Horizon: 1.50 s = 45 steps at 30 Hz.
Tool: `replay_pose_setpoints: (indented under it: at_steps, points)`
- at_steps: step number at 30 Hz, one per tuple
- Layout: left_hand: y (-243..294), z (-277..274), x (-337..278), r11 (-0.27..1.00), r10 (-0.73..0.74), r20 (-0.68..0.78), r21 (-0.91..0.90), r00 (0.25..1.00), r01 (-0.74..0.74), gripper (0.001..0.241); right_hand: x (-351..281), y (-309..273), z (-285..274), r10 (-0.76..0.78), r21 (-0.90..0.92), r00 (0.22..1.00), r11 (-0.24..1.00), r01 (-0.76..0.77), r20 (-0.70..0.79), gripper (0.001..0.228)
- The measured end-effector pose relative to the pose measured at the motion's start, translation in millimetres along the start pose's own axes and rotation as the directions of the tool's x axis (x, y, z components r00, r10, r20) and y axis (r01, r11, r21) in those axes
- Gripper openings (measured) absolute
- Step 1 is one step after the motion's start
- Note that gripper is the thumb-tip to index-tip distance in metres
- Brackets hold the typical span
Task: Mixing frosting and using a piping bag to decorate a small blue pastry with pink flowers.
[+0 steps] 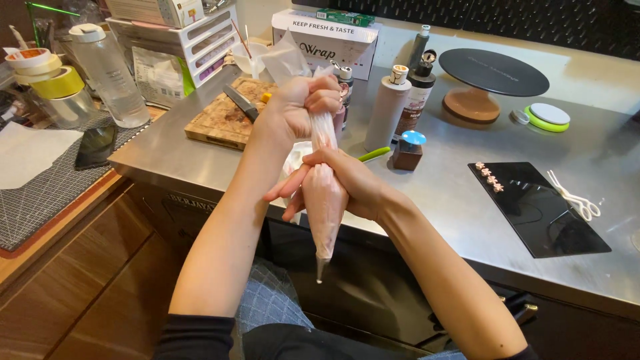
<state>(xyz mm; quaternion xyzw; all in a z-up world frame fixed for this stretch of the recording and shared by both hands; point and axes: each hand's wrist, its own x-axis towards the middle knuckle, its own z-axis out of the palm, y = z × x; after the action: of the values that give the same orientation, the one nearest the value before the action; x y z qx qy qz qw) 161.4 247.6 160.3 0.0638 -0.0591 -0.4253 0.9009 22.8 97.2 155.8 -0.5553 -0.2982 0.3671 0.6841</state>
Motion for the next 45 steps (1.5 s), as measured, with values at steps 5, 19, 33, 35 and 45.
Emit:
replay_pose_setpoints:
  at_steps: [5,19,33,35,45]
  points:
    - [42,-45,22,0.982,0.157,-0.008,-0.102,0.988,-0.156,0.051,10,5,-18,0.113,0.032,0.992,0.993,-0.111,-0.05,0.058]
    - [-165,15,-35,-0.615,0.759,0.561,0.784,0.331,0.084,0.069,118,56,-176,-0.855,-0.691,0.515,0.411,0.595,-0.065,0.08]
    - [-333,-108,-65,-0.15,0.862,0.282,0.936,0.421,-0.319,0.014,138,45,-118,-0.57,-0.597,0.571,0.785,0.166,-0.591,0.029]
    - [-333,-112,-66,-0.127,0.909,0.246,0.932,0.335,-0.338,0.015,140,47,-122,-0.616,-0.627,0.534,0.755,0.191,-0.579,0.03]
    - [-260,-67,-103,-0.308,0.895,0.391,0.89,0.216,-0.335,0.009,88,8,-98,-0.553,-0.455,0.46,0.833,0.315,-0.695,0.037]
